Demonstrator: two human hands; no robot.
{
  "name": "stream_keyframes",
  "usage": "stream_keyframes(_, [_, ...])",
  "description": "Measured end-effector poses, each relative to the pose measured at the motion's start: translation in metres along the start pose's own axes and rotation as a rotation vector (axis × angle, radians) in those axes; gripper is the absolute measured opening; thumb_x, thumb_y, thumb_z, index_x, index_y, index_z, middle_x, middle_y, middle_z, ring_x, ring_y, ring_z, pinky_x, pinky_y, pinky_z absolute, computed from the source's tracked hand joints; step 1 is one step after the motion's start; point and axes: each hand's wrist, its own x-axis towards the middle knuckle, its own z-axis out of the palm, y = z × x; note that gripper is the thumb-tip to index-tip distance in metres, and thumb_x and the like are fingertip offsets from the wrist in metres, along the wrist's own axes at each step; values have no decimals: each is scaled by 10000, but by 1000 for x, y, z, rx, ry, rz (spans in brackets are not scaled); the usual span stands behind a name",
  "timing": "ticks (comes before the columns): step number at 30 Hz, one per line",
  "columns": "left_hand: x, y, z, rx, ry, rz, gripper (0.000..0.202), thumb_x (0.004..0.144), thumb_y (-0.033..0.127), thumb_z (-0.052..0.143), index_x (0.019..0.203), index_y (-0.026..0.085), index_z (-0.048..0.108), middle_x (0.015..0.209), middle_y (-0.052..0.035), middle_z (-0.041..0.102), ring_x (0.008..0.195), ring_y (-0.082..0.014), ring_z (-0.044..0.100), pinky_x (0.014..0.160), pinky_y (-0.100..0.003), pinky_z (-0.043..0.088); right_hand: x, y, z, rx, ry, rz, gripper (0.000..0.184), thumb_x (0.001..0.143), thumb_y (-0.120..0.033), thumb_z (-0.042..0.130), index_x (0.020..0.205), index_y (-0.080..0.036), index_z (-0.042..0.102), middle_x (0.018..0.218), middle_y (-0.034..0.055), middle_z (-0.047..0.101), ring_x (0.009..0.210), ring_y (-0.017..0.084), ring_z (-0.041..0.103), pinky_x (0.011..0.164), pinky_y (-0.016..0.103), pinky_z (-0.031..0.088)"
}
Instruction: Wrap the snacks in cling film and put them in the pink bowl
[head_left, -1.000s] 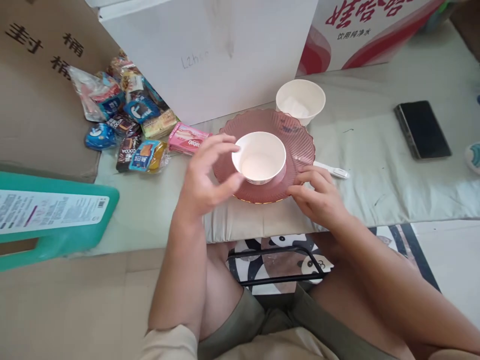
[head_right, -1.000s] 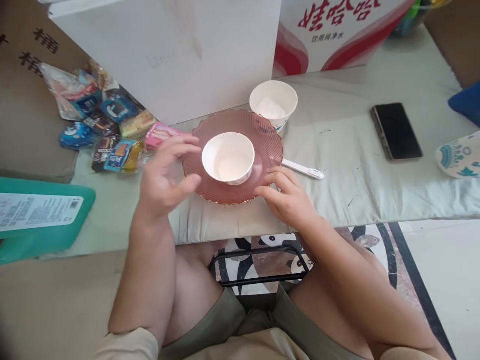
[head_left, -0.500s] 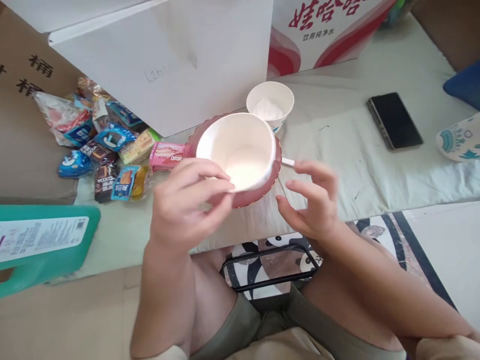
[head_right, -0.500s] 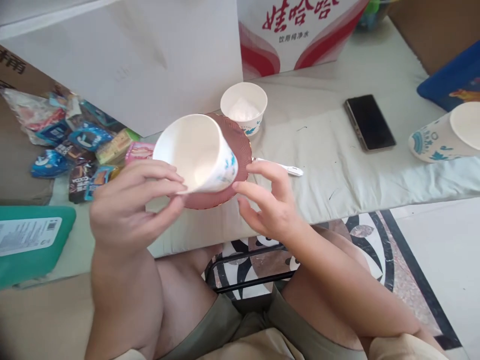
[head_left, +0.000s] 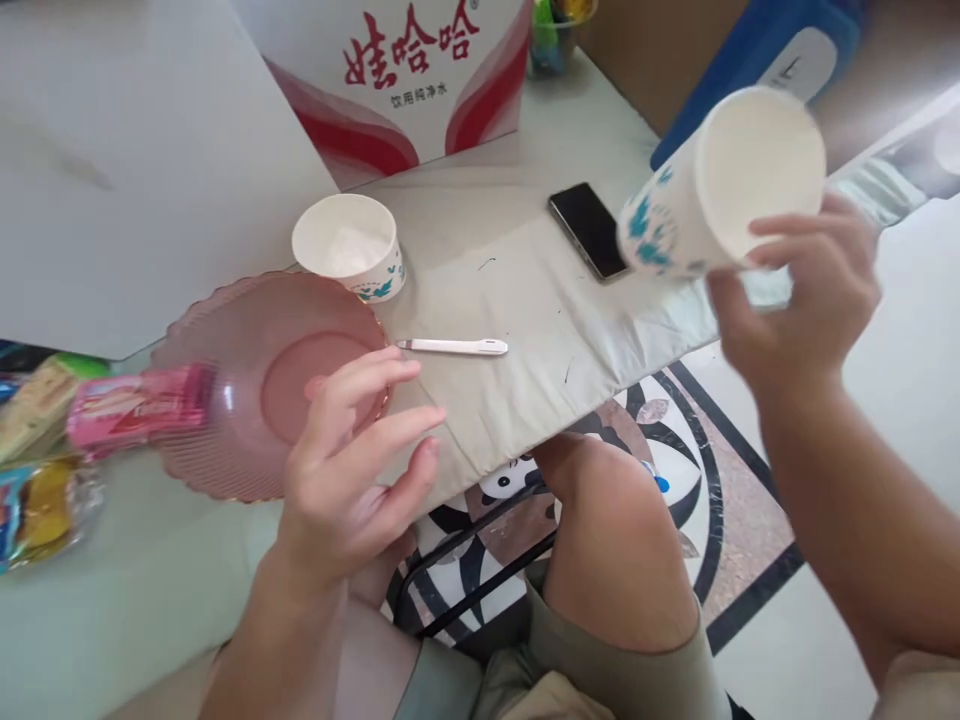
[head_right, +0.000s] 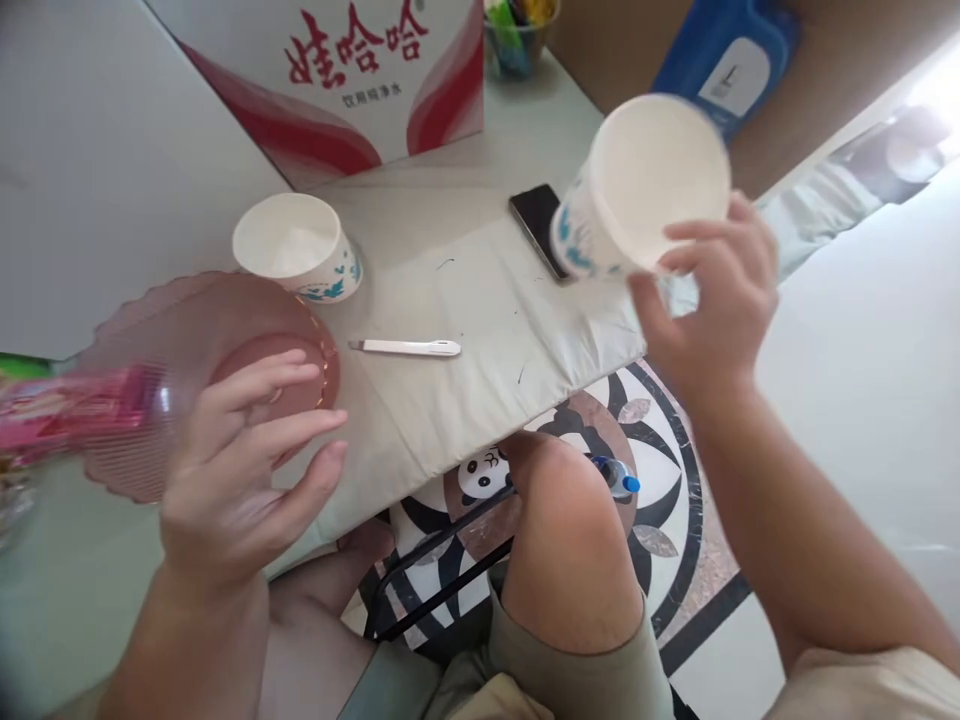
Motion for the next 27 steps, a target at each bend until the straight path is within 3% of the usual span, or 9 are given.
stream_keyframes(2, [0, -3, 3, 4, -23, -4, 280, 815, 17, 678, 953, 257, 720, 1219, -66, 685, 1227, -280, 687, 1015, -482, 632, 2, 63, 2, -149, 20, 13, 134, 801, -306, 723, 841, -223, 626, 970, 85, 764, 1151, 316, 679, 1043, 540, 497])
stream_keyframes(4, [0, -6, 4, 18, -43, -11, 279, 803, -6, 684, 915, 248, 716, 1189, -69, 681, 1207, -279, 694, 1006, -475, 629, 4, 106, 8, -273, 0, 115, 157, 748, -326, 740, 769, -208, 639, 847, 89, 740, 1118, 314, 675, 974, 486, 507])
stream_keyframes(7, [1, -12, 4, 46, -44, -11, 282, 789, -15, 696, 916, 235, 724, 1194, -76, 674, 1200, -287, 698, 988, -471, 634, 6, 130, 10, -483, -110, 247, 319, 862, -475, 659, 737, -182, 686, 797, 120, 728, 1128, 312, 649, 1009, 498, 456])
stream_keyframes(11, [3, -20, 5, 46, 10, 26, 288, 745, 12, 719, 920, 238, 750, 1175, -70, 689, 1136, -297, 720, 932, -485, 653, 3, 122, 0, -591, -394, 332, 410, 950, -514, 550, 750, -180, 679, 952, 152, 755, 1247, 317, 614, 990, 511, 419])
stream_keyframes(14, [1, -23, 5, -7, 39, -21, 400, 698, 28, 721, 980, 305, 780, 1168, -56, 704, 1103, -311, 722, 921, -519, 643, 0, 117, 0, -618, -578, 467, 389, 873, -447, 628, 589, -209, 510, 987, 157, 751, 1312, 341, 593, 939, 537, 378])
stream_keyframes(16, [-1, -24, 3, -31, 53, -50, 490, 671, 29, 723, 1038, 347, 792, 1164, -54, 711, 1089, -320, 722, 905, -524, 637, -4, 117, 5, -602, -650, 515, 392, 825, -410, 648, 560, -218, 432, 1024, 163, 753, 1257, 339, 631, 894, 530, 375])
stream_keyframes(19, [-5, -26, -2, -13, 68, -78, 498, 682, 54, 722, 1054, 378, 789, 1143, -53, 721, 1061, -324, 723, 828, -516, 617, -11, 115, 14, -532, -734, 541, 314, 800, -382, 664, 607, -229, 469, 1062, 153, 763, 1145, 321, 683, 867, 506, 403])
stream_keyframes(23, [-7, -31, -10, 36, 108, -84, 361, 719, 74, 720, 972, 326, 775, 1144, -54, 717, 996, -280, 727, 753, -445, 594, -5, 107, 16, -488, -754, 570, 183, 710, -337, 801, 747, -233, 654, 1192, 158, 761, 1281, 378, 627, 998, 567, 399])
stream_keyframes(27, [-9, -36, -20, 109, 160, -134, 198, 803, 142, 697, 944, 264, 763, 1114, -61, 710, 1003, -245, 718, 888, -445, 606, 16, 68, 20, -532, -548, 621, 421, 692, -406, 878, 1038, -194, 767, 1417, 229, 645, 1417, 458, 498, 1064, 682, 324])
